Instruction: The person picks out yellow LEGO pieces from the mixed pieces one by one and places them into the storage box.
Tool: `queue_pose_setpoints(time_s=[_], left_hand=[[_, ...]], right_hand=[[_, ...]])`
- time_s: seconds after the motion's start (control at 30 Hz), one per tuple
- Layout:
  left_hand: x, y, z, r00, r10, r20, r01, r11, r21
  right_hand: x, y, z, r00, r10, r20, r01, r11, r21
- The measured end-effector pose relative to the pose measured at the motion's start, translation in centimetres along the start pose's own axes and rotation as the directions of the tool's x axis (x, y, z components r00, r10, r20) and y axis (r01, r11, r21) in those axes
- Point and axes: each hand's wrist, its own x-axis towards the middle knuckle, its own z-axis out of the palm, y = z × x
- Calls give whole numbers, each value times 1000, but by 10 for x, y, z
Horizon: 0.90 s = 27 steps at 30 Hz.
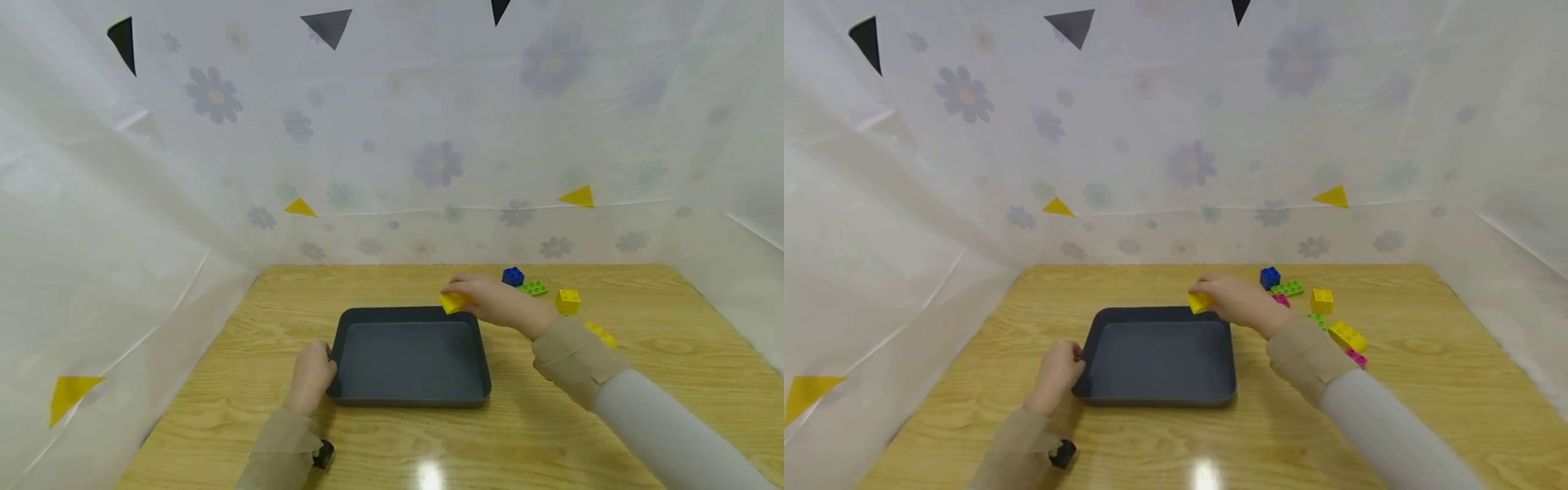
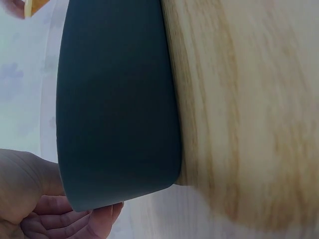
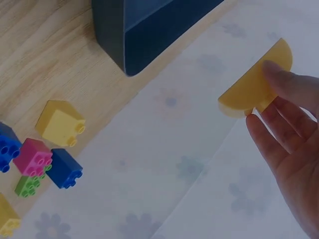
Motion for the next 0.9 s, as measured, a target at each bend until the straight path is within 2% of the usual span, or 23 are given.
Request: queue_pose_setpoints(time_s=[0.27, 0.6, 0.9], left_hand=[[1, -2, 2, 1000, 0, 7, 0, 1000, -14], [0, -3, 1, 1000, -8, 11, 8, 1000, -24], [0, -2, 1, 1000, -3, 11, 3, 1000, -27]], right_hand=[[20, -14, 14, 999, -54, -1, 54, 998, -37], [51, -28, 29, 996, -76, 54, 75, 997, 12], [71, -41, 43, 992, -91, 87, 88, 995, 36]])
